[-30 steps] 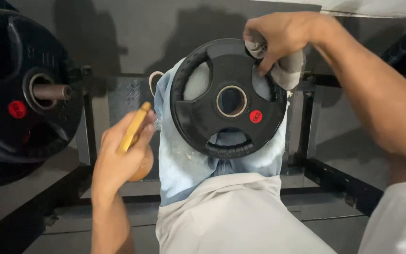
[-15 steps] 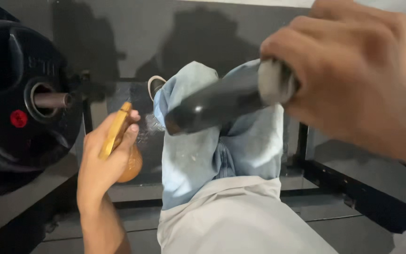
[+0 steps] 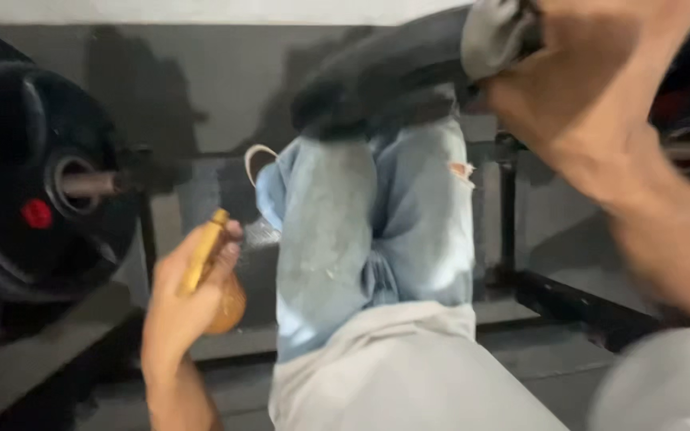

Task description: The person cleans a weight plate using a spray bottle and a cloth, wiping the surface, the rim, and around the center hole.

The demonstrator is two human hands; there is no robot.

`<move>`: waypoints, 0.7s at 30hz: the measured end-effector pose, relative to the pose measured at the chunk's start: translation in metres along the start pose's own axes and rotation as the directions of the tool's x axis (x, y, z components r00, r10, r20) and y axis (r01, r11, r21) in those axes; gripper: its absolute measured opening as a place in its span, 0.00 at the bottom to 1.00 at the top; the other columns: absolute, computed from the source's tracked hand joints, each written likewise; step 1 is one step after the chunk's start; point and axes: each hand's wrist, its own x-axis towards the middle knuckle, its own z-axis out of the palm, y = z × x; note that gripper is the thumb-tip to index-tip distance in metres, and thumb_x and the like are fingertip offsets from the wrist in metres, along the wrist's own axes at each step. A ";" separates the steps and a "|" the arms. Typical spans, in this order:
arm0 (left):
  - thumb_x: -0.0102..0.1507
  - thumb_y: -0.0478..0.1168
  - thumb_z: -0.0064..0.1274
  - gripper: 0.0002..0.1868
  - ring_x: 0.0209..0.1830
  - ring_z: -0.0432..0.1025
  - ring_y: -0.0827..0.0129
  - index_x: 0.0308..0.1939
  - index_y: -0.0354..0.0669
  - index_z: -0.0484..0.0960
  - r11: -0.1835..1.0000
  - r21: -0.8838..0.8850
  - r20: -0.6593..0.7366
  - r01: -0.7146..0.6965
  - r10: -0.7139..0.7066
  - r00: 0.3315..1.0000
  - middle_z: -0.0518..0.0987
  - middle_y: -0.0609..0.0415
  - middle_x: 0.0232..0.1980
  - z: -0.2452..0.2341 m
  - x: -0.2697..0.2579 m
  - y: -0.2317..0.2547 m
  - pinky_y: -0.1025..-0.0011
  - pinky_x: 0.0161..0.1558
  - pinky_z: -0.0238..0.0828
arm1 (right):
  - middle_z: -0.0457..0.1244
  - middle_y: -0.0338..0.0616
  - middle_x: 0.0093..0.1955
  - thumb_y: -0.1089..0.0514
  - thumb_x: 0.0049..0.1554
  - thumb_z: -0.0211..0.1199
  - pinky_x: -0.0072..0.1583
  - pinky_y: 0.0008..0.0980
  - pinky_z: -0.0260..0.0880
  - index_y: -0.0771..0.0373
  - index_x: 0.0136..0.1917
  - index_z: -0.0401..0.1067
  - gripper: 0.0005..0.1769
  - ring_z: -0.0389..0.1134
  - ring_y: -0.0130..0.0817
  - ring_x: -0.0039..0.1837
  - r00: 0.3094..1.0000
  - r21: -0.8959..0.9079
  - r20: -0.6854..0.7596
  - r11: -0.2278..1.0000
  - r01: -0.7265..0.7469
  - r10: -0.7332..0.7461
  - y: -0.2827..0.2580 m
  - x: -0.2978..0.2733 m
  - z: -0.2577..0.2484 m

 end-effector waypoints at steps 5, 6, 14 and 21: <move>0.68 0.38 0.53 0.11 0.47 0.72 0.80 0.53 0.49 0.85 0.997 -0.083 -0.025 0.008 -0.010 1.000 0.82 0.64 0.47 0.003 -0.009 -0.004 0.79 0.54 0.66 | 0.50 0.45 0.44 0.60 0.46 0.68 0.47 0.46 0.51 0.65 0.46 0.66 0.16 0.54 0.37 0.46 0.954 -0.231 -0.168 0.931 -0.282 0.247 -0.030 -0.009 -0.001; 0.67 0.40 0.52 0.11 0.47 0.75 0.78 0.52 0.49 0.85 0.998 -0.058 -0.013 0.034 -0.035 0.999 0.84 0.64 0.48 0.002 -0.008 0.003 0.76 0.55 0.69 | 0.59 0.48 0.44 0.69 0.49 0.64 0.48 0.47 0.55 0.69 0.46 0.71 0.09 0.58 0.44 0.44 0.953 -0.152 -0.286 0.977 -0.148 0.100 -0.039 0.003 0.000; 0.67 0.42 0.53 0.14 0.54 0.74 0.79 0.55 0.46 0.84 0.993 -0.110 -0.002 -0.035 0.035 0.999 0.83 0.62 0.52 0.001 -0.014 -0.014 0.78 0.60 0.66 | 0.67 0.51 0.45 0.74 0.54 0.62 0.50 0.47 0.61 0.70 0.48 0.76 0.09 0.64 0.52 0.45 0.946 -0.007 -0.312 0.996 -0.092 0.086 -0.080 -0.014 0.008; 0.68 0.38 0.52 0.12 0.48 0.76 0.75 0.54 0.47 0.83 0.996 -0.094 -0.003 0.000 -0.001 1.000 0.84 0.61 0.52 0.009 -0.006 0.003 0.75 0.57 0.69 | 0.69 0.49 0.39 0.71 0.55 0.61 0.43 0.39 0.65 0.68 0.41 0.75 0.04 0.69 0.43 0.41 0.955 0.156 -0.284 0.987 -0.037 0.081 -0.112 -0.062 0.007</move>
